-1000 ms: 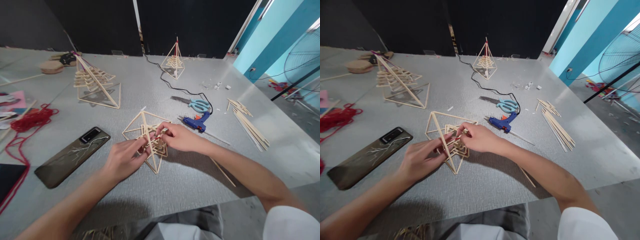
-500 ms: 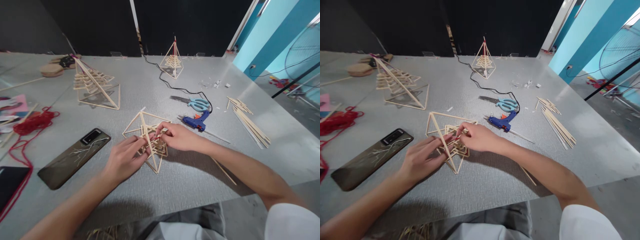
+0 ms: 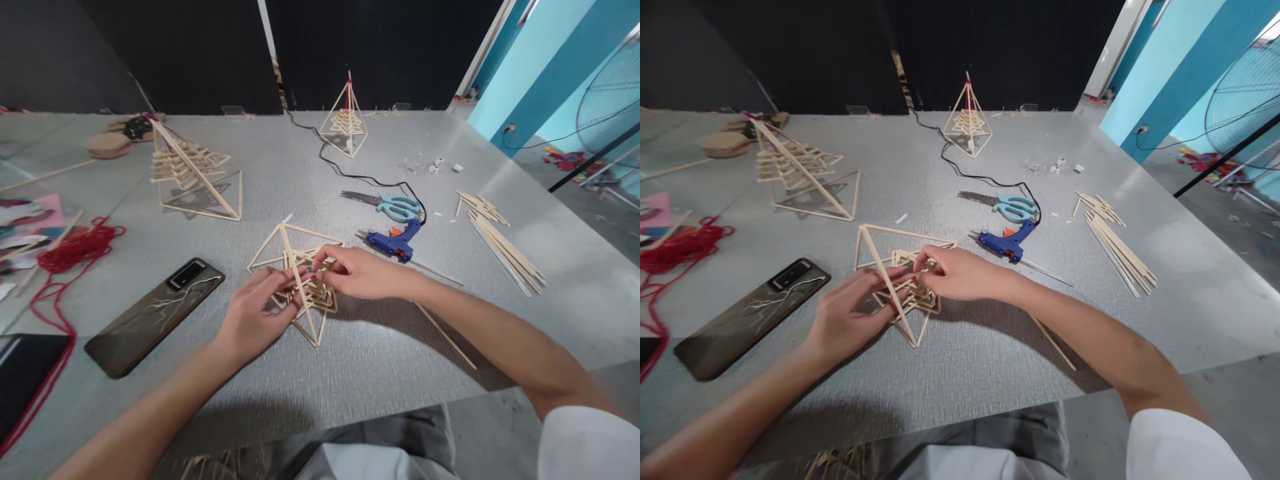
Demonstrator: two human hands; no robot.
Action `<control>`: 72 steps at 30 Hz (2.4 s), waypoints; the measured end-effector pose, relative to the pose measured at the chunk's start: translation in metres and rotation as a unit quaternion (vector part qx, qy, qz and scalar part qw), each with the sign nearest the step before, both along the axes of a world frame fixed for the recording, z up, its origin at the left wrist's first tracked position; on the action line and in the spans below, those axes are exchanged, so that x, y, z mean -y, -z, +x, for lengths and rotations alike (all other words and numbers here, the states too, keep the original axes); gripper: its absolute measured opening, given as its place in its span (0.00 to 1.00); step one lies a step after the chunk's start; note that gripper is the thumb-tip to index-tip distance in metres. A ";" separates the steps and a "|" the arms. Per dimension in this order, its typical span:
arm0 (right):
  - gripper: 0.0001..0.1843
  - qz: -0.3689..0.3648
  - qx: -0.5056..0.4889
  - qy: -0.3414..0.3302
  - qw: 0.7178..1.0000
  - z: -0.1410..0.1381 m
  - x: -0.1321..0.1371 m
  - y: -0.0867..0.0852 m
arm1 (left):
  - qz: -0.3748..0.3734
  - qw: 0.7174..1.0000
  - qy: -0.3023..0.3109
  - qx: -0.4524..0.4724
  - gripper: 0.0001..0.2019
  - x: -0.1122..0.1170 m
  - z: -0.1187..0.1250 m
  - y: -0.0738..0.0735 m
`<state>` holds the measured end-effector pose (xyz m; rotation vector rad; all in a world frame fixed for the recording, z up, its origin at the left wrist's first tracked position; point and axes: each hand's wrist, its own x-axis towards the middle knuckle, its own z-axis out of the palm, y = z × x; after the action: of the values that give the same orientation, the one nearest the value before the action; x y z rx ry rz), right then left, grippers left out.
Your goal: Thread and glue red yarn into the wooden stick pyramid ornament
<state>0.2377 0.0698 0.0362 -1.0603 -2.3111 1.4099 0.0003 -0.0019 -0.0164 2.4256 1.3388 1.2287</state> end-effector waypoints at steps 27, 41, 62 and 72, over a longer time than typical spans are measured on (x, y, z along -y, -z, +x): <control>0.07 -0.079 -0.067 0.008 0.995 0.000 -0.010 0.012 | 0.078 0.995 0.008 -0.061 0.25 0.000 0.001 -0.004; 0.03 -0.040 -0.045 -0.010 0.998 0.001 -0.009 0.007 | -0.126 0.990 -0.060 0.019 0.24 0.007 0.004 -0.007; 0.09 -0.079 -0.079 -0.021 0.993 0.001 -0.015 0.014 | -0.240 0.938 -0.139 0.208 0.26 0.001 0.037 -0.022; 0.09 -0.079 -0.063 -0.016 0.995 0.002 -0.014 0.010 | -0.214 0.942 -0.149 0.211 0.30 0.005 0.027 -0.010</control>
<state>0.2402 0.0843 0.0259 -0.9481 -2.1666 1.6460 0.0270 -0.0071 -0.0059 1.6016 1.6538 1.2595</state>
